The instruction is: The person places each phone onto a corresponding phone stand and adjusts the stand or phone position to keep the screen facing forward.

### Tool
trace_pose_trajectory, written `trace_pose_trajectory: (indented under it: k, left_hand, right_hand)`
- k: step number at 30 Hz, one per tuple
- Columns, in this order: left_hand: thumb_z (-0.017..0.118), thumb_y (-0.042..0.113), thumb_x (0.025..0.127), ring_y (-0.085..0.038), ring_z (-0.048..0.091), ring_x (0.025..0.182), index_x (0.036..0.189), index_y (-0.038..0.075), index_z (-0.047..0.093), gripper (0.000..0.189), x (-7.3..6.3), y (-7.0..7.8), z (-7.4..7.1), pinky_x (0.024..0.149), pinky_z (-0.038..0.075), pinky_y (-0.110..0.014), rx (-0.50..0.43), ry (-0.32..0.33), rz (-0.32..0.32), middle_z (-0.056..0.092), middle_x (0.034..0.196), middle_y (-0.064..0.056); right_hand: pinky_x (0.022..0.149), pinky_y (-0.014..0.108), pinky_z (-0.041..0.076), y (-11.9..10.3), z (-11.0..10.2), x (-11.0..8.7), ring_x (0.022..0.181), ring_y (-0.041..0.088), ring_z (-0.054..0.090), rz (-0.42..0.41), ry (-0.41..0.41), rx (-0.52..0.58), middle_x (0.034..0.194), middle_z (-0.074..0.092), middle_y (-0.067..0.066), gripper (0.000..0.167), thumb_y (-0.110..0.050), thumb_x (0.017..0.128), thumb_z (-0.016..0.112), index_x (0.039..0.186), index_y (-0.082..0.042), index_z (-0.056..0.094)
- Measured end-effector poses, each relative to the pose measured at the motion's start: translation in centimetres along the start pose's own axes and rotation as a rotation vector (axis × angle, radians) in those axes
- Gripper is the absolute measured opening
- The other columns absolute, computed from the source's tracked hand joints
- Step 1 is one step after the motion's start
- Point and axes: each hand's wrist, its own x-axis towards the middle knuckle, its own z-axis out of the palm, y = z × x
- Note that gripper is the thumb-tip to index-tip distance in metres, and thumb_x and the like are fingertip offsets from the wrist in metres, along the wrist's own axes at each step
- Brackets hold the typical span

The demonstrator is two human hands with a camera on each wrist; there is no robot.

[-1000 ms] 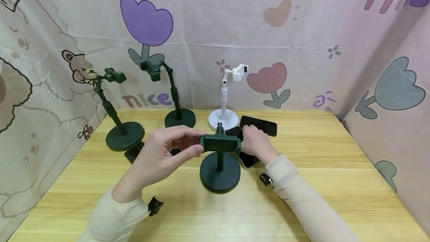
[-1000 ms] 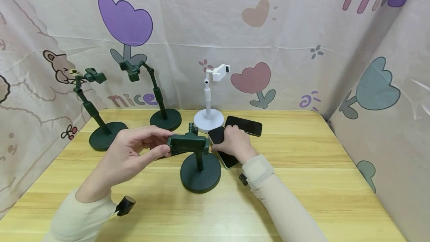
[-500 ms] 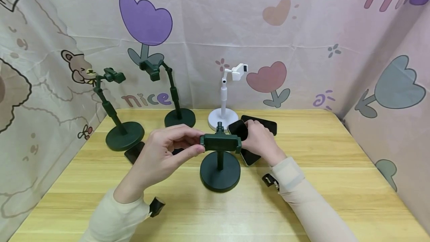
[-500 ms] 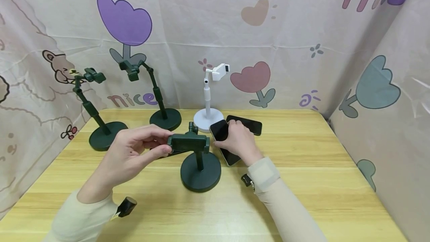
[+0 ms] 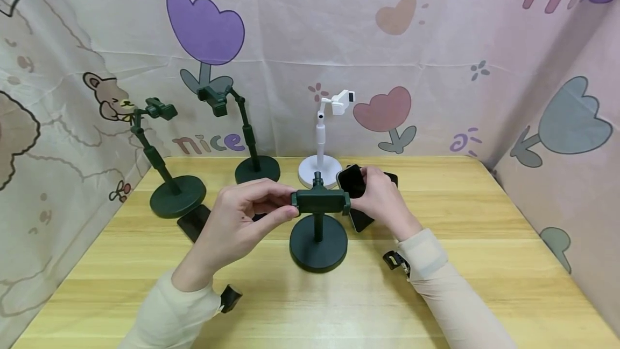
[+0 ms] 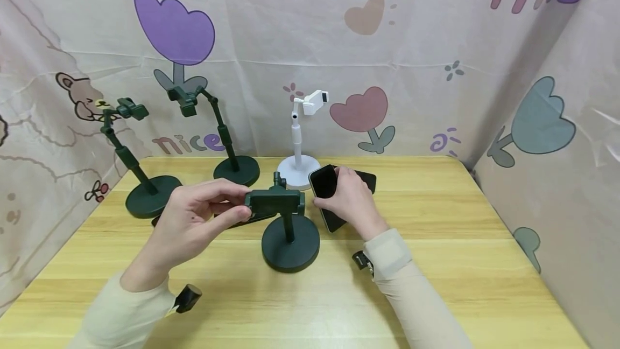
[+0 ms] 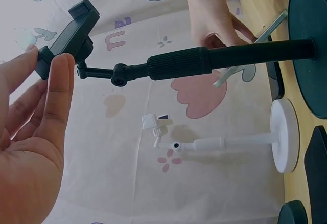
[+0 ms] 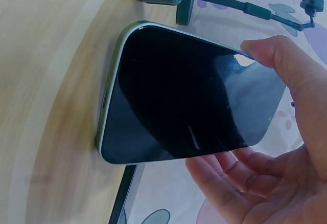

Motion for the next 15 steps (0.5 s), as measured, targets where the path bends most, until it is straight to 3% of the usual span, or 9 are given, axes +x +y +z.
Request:
trace_pose_trajectory:
  k: [6, 15]
  left_hand:
    - [0.083, -0.001, 0.091, -0.011, 0.078, 0.081, 0.115, 0.007, 0.08, 0.026, 0.38, -0.4, 0.38, 0.075, 0.066, -0.026, -0.037, 0.011, 0.015, 0.08, 0.1, -0.005]
    - [0.081, 0.0, 0.093, -0.011, 0.077, 0.083, 0.113, 0.006, 0.079, 0.021, 0.95, -0.77, 0.93, 0.075, 0.066, -0.028, -0.079, 0.014, 0.003, 0.079, 0.099, -0.005]
  right_hand:
    - [0.096, 0.05, 0.059, 0.28, -0.19, 0.24, 0.106, 0.034, 0.068, -0.04, 0.04, 0.055, 0.118, 0.069, 0.02, 0.075, -0.043, 0.081, 0.092, 0.129, 0.006, 0.061]
    - [0.094, 0.05, 0.058, 0.57, -0.87, 0.43, 0.103, 0.034, 0.066, -0.014, 0.056, 0.086, 0.117, 0.068, 0.021, 0.075, -0.041, 0.082, 0.091, 0.131, 0.006, 0.058]
